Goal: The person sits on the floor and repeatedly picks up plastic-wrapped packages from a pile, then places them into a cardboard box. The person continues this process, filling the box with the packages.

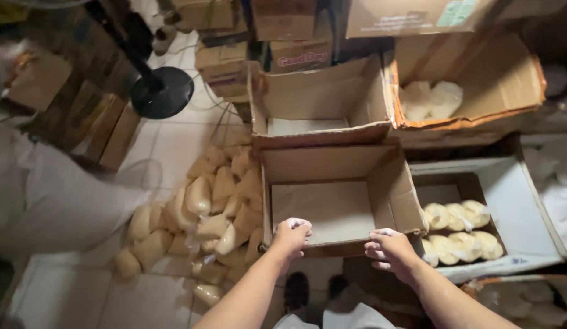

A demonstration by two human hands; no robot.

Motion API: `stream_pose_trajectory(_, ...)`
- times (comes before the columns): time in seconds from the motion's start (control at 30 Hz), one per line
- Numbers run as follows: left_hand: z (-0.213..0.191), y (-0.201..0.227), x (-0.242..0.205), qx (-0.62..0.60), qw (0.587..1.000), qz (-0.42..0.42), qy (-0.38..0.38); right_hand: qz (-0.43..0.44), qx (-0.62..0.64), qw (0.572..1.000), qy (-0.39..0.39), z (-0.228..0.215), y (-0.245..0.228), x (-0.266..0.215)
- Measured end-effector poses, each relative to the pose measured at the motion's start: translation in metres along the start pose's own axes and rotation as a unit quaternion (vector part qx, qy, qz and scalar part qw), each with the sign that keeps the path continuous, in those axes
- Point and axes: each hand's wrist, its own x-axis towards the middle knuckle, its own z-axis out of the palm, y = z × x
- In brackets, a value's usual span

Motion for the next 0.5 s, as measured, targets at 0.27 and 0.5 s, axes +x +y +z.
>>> stream_pose_trajectory(0.27, 0.029, -0.015, -0.011, -0.073, 0.995, -0.012, 0.065, 0.022, -0.051, 0.998, -0.037, -0.031, -0.015, 0.018)
stream_pose_trajectory(0.5, 0.067, -0.062, 0.000, -0.077, 0.985, -0.020, 0.155, 0.027, -0.156, 0.986, -0.049, -0.066, -0.023, 0.036)
